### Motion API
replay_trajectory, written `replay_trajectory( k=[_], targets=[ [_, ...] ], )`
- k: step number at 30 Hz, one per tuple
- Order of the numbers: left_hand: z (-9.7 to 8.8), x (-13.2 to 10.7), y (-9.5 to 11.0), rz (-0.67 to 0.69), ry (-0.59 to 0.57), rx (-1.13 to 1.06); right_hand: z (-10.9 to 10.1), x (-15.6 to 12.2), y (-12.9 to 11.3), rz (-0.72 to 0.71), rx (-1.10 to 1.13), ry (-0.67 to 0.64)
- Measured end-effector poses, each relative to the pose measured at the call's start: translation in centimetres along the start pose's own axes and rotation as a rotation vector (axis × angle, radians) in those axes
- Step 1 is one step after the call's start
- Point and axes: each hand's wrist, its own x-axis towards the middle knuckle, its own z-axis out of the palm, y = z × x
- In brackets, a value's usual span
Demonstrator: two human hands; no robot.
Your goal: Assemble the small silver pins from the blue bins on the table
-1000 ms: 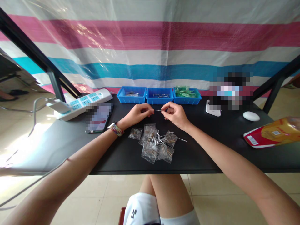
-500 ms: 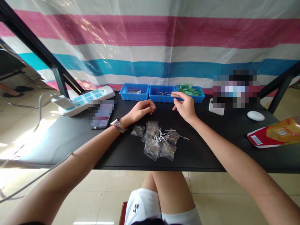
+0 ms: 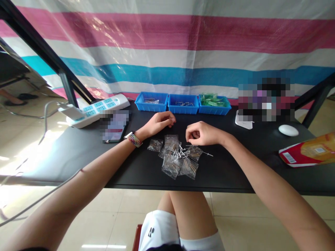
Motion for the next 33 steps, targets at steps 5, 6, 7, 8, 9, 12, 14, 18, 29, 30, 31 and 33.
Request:
replay_trajectory(
  k=[5, 6, 7, 8, 9, 12, 14, 18, 29, 30, 31, 33],
  targets=[
    [0.0, 0.0, 0.0, -0.006, -0.006, -0.017, -1.3, -1.0, 0.0, 0.169, -0.032, -0.174],
    [0.0, 0.0, 0.1, -0.005, -0.008, -0.016, -1.5, -1.1, 0.1, 0.184, -0.037, -0.194],
    [0.0, 0.0, 0.1, -0.004, -0.008, -0.013, -1.6, -1.2, 0.2, 0.187, -0.042, -0.199],
    [0.0, 0.0, 0.1, -0.004, -0.008, -0.011, -1.6, -1.2, 0.2, 0.184, -0.047, -0.193],
    [0.0, 0.0, 0.2, -0.003, -0.008, -0.009, -1.5, -1.3, 0.3, 0.178, -0.05, -0.182],
    [-0.1, 0.0, 0.2, -0.002, -0.008, -0.004, -1.1, -1.2, 0.6, 0.162, -0.051, -0.114],
    [-0.1, 0.0, 0.1, -0.002, -0.007, -0.002, -0.9, -1.0, 0.9, 0.138, -0.055, -0.033],
    [-0.1, 0.1, 0.0, -0.004, -0.008, -0.004, -0.1, -0.2, 1.7, 0.097, 0.054, 0.131],
    [-0.1, 0.0, 0.6, 0.028, -0.039, 0.106, 3.0, 2.5, 2.3, 0.144, 0.507, 0.49],
    [-0.1, 0.0, 0.4, 0.035, -0.036, 0.117, 3.1, 2.6, 2.3, 0.149, 0.505, 0.502],
    [-0.1, 0.0, 0.3, 0.044, -0.033, 0.124, 3.2, 2.6, 2.4, 0.154, 0.503, 0.514],
    [-0.1, 0.0, 0.0, 0.054, -0.034, 0.134, 3.2, 2.5, 2.4, 0.16, 0.508, 0.536]
  ],
)
